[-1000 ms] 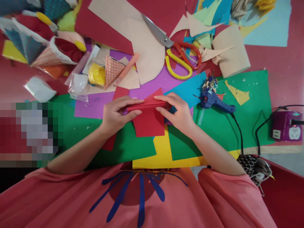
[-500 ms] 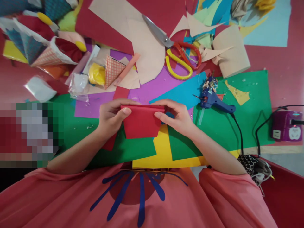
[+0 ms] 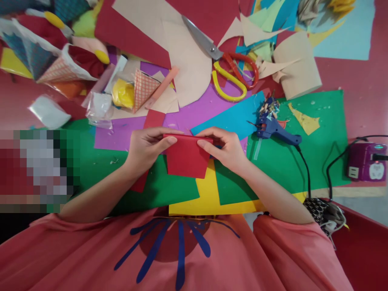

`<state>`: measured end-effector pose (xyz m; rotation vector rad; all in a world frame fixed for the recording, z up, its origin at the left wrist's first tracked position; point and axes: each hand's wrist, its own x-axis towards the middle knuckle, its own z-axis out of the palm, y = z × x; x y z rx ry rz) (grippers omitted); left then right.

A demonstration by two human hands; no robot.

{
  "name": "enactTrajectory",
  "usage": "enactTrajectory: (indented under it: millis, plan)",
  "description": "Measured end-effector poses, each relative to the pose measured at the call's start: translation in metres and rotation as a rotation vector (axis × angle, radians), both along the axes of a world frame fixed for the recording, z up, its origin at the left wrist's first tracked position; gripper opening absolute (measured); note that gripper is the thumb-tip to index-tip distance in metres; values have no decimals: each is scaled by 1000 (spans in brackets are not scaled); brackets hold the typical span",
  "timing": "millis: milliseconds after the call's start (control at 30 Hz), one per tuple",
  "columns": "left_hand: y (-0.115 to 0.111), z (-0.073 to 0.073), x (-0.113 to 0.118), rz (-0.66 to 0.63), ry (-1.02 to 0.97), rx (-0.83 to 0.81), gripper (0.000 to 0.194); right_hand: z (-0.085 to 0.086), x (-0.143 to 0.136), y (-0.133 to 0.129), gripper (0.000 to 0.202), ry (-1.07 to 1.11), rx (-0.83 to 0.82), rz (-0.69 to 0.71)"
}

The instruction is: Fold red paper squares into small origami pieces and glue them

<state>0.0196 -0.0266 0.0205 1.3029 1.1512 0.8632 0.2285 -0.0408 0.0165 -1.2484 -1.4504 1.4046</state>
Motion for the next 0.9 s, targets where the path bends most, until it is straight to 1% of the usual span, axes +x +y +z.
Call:
enactTrajectory:
  millis: [100, 233, 467, 700, 900]
  plan:
    - [0, 0, -1, -10, -22, -49, 32, 1, 0, 1, 19, -8, 37, -19]
    - [2, 0, -2, -13, 27, -60, 36, 0, 1, 2, 13, -25, 80, -41]
    - [2, 0, -1, 6, 77, -14, 34, -1, 2, 2, 14, -45, 87, -44]
    - [2, 2, -1, -2, 108, -21, 35, -2, 3, 2, 11, -69, 108, -54]
    - [1, 0, -1, 7, 111, -16, 29, -1, 2, 2, 12, -89, 113, -53]
